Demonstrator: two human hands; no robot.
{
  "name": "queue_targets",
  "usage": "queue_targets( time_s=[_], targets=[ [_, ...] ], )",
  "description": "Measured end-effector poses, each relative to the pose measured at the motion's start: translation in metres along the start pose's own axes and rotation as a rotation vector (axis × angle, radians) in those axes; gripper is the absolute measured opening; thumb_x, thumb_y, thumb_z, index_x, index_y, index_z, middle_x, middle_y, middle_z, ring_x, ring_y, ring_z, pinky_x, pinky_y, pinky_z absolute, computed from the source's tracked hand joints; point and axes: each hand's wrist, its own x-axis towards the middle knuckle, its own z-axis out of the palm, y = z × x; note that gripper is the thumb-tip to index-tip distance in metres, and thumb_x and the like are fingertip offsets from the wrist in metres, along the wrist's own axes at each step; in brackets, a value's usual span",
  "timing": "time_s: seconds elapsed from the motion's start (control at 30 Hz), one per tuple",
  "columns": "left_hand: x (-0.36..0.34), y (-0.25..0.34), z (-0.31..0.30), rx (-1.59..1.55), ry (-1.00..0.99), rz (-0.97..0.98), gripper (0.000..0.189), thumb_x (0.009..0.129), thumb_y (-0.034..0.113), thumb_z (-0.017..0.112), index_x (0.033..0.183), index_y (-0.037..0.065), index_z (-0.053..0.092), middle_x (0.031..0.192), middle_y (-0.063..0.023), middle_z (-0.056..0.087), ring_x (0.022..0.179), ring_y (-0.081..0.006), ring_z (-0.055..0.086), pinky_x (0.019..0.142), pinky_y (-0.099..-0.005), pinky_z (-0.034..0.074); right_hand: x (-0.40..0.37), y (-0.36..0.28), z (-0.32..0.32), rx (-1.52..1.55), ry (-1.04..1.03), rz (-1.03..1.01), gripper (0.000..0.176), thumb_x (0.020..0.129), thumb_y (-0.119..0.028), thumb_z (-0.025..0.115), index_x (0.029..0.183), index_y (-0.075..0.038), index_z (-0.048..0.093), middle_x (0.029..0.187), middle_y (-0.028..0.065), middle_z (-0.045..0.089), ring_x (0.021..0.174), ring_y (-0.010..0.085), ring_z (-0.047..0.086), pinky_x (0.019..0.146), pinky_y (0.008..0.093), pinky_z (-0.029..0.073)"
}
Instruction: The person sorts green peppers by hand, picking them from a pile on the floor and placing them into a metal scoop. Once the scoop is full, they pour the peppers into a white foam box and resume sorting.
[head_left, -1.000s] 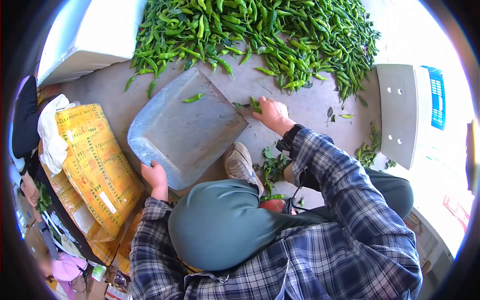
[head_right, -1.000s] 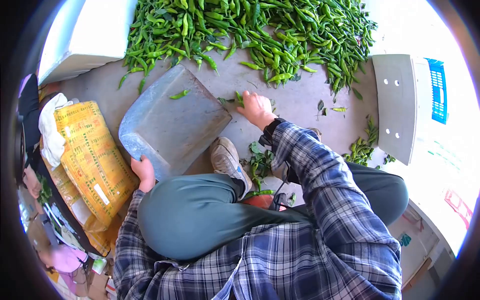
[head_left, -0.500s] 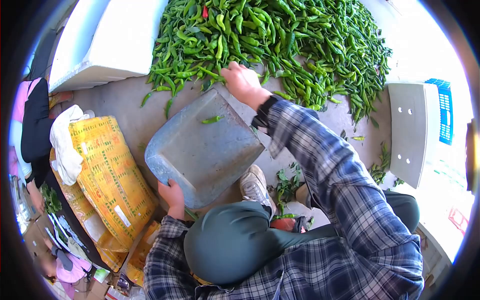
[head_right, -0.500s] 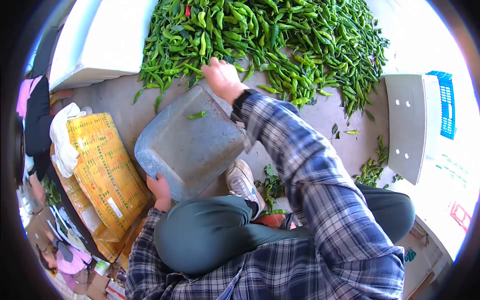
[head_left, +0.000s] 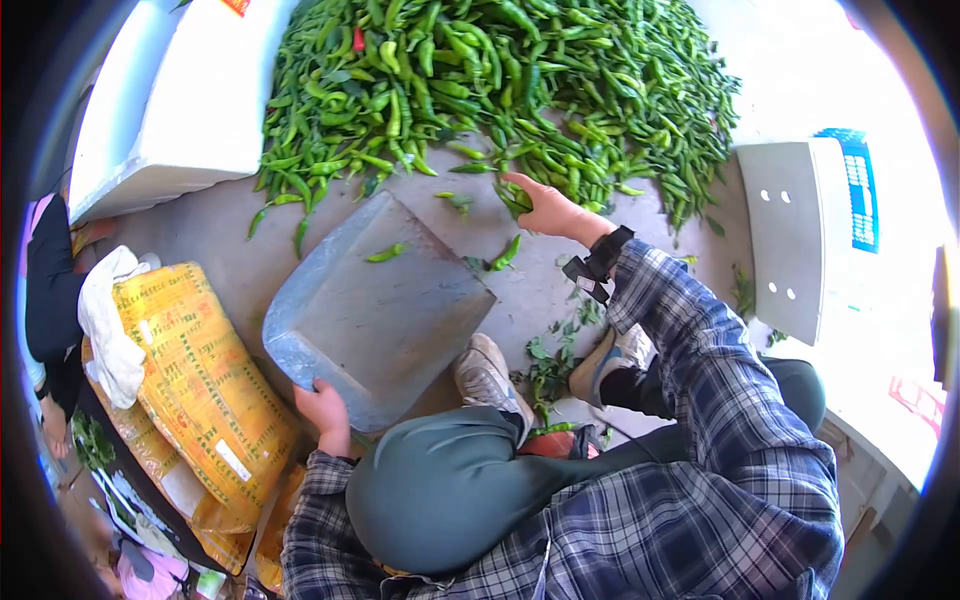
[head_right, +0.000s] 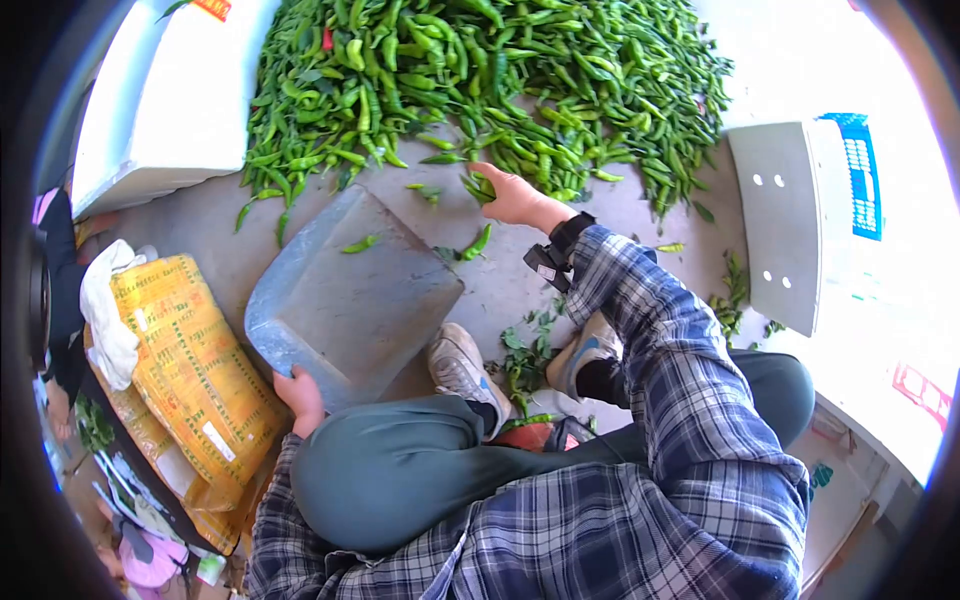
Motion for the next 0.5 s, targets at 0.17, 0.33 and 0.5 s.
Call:
queue_targets(
  time_s=[0.17,0.33,0.5],
  targets=[
    [0.003,-0.007,0.002,0.01,0.012,0.034,0.034,0.076,-0.002,0.044,0.108,-0.008,0.051,0.101,-0.0243,0.059,0.095,-0.0368,0.057,0.085,-0.0385,0.041,-0.052,0.012,-0.022,1.226,-0.225,0.092,0.049,0.082,-0.004,0.054,0.128,-0.015,0.038,0.107,0.0157,0.059,0.092,0.0293,0.062,0.07,0.0346,0.053],
    [0.008,-0.013,-0.005,0.077,0.01,0.028,0.029,0.074,0.001,0.045,0.1,-0.009,0.055,0.094,-0.0252,0.061,0.088,-0.0381,0.059,0.08,-0.0407,0.044,-0.077,0.013,-0.023,1.459,-0.186,0.043,0.034,0.085,-0.005,0.054,0.117,-0.008,0.043,0.101,0.0187,0.061,0.087,0.0303,0.064,0.068,0.0365,0.055],
    [0.017,-0.05,0.013,0.123,0.071,-0.006,0.029,0.073,0.006,0.05,0.095,-0.011,0.058,0.088,-0.0295,0.061,0.085,-0.0402,0.059,0.074,-0.043,0.046,-0.134,0.025,-0.074,1.227,0.186,0.077,0.028,0.084,-0.005,0.056,0.11,-0.002,0.048,0.09,0.0137,0.063,0.075,0.0252,0.065,0.063,0.0348,0.055]
  ],
)
